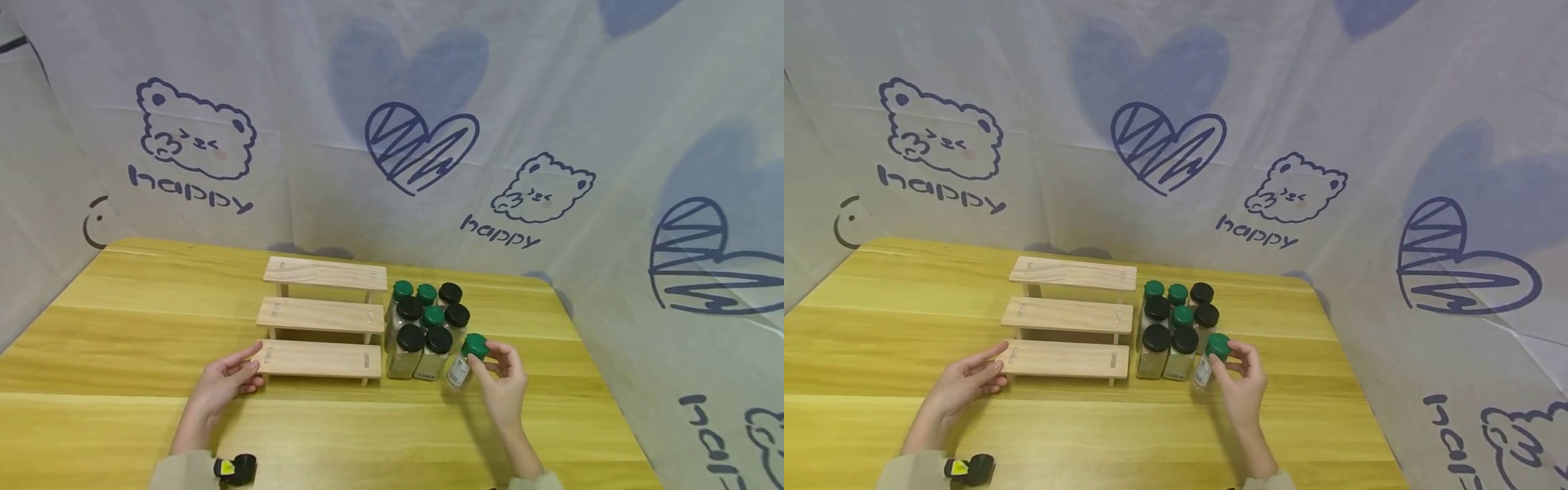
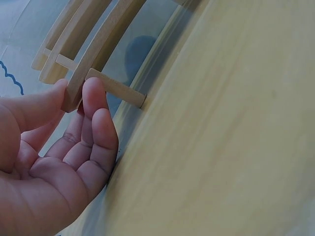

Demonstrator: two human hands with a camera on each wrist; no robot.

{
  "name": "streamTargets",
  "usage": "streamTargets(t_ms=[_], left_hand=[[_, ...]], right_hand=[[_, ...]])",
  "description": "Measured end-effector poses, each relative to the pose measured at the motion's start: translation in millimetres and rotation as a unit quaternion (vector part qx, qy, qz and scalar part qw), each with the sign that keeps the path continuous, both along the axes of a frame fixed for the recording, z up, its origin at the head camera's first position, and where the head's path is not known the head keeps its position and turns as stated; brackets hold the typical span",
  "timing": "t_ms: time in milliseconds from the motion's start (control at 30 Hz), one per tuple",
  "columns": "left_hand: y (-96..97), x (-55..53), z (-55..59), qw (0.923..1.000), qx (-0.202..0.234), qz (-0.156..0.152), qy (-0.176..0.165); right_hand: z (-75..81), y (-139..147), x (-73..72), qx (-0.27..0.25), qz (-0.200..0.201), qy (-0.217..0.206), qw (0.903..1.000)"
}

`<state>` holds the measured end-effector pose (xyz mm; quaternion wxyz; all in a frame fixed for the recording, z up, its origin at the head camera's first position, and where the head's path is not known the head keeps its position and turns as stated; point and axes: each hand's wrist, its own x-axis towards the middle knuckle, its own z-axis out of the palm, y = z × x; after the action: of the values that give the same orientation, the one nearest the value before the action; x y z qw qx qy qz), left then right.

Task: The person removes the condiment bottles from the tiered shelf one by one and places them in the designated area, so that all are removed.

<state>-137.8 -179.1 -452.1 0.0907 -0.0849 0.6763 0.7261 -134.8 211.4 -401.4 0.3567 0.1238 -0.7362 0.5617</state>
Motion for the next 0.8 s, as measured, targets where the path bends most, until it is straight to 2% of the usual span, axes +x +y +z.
streamTargets(t_ms=[133, 167, 300, 433, 467, 600, 733, 800], left_hand=[[0.0, 0.0, 0.2, 1.0000, -0.001, 0.000, 0.002], [0.0, 0.2, 0.4, 1.0000, -0.001, 0.000, 0.003], [0.0, 0.8, 0.7, 1.0000, -0.004, 0.002, 0.004], [0.1, 1.4, 0.5, 1.0000, -0.004, 0.003, 0.002], [0.2, 1.5, 0.4, 1.0000, -0.003, 0.002, 0.001], [0.5, 1.8, 0.8, 1.0000, -0.003, 0.001, -0.002], [0.1, 1.6, 1.3, 1.0000, -0.004, 0.000, -0.001], [-0.3, 1.6, 1.1, 1.0000, -0.005, -0.001, 0.001]], right_hand=[[-6.3, 5.5, -5.6, 0.012, -0.001, -0.015, 0.9998], [-11.9, 8.6, -9.1, 0.012, 0.005, -0.017, 0.9998], [-51.4, 28.1, -32.0, 0.017, 0.031, -0.004, 0.9994], [-89.7, 45.2, -53.5, 0.025, 0.020, -0.016, 0.9993], [-94.3, 47.0, -56.1, 0.025, 0.017, -0.021, 0.9993], [-101.3, 48.9, -60.1, 0.015, 0.012, -0.037, 0.9991], [-97.3, 46.2, -60.1, 0.016, 0.021, -0.035, 0.9991], [-96.0, 44.7, -60.2, 0.003, 0.049, -0.026, 0.9985]])
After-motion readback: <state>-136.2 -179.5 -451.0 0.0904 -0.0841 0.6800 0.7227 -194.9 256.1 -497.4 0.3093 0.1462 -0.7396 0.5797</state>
